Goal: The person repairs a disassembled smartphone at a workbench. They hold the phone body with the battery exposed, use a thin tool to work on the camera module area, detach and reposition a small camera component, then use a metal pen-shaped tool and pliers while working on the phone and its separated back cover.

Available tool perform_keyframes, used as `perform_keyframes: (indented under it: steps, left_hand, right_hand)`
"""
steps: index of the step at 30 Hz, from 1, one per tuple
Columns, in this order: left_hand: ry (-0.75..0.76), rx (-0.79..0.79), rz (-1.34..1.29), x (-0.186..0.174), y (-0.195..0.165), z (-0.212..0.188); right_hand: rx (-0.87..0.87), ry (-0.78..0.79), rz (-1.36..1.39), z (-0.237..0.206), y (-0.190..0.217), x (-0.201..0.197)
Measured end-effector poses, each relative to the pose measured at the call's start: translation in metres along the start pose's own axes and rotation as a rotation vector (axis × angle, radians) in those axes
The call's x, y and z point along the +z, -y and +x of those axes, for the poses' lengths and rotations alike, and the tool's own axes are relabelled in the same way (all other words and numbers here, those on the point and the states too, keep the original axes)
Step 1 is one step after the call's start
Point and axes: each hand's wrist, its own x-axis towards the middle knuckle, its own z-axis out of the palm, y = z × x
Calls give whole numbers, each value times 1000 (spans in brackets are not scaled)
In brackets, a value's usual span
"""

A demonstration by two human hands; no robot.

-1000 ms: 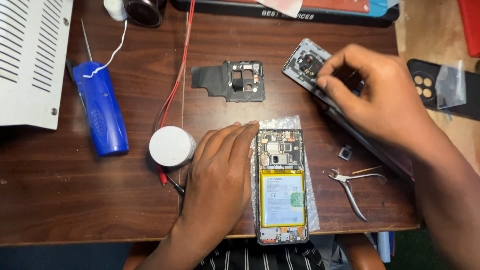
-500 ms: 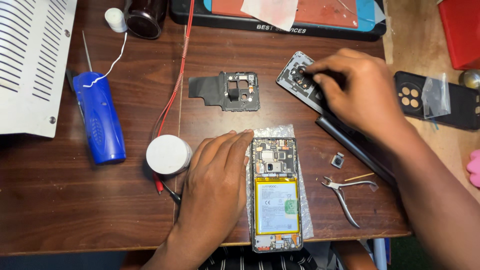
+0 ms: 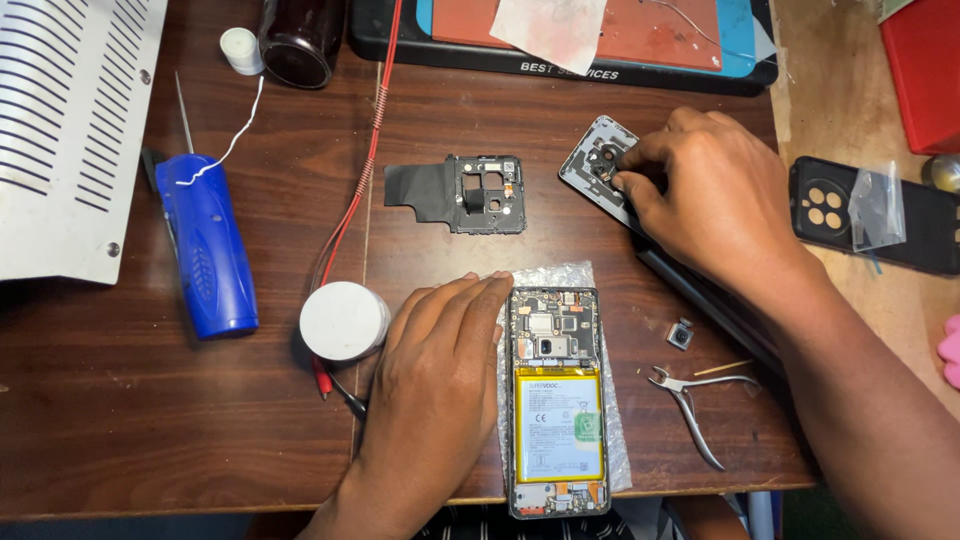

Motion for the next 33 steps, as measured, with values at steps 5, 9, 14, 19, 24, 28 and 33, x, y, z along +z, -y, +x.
perform_keyframes:
  steps: [5, 9, 14, 19, 24, 28, 33]
  left_hand:
    - [25, -18, -6, 0, 0, 0]
    - [18, -8, -3, 0, 0, 1]
    - [18, -10, -7, -2, 0, 2]
    - [-2, -1, -10, -2, 0, 1]
    - [2, 0, 7, -1, -1, -1]
    - [7, -8, 4, -1, -2, -1]
    - [-3, -2, -8, 0, -3, 0]
  right_hand:
    - [49, 37, 42, 1, -8, 8]
    - [133, 134, 257, 8, -18, 8]
    - [163, 178, 572, 6, -20, -7]
    - [7, 208, 502, -18, 0, -14]
    - [-38, 163, 467, -18, 0, -18]
    - [25, 30, 390, 0, -16, -16]
    - [-51, 42, 271, 4, -17, 3]
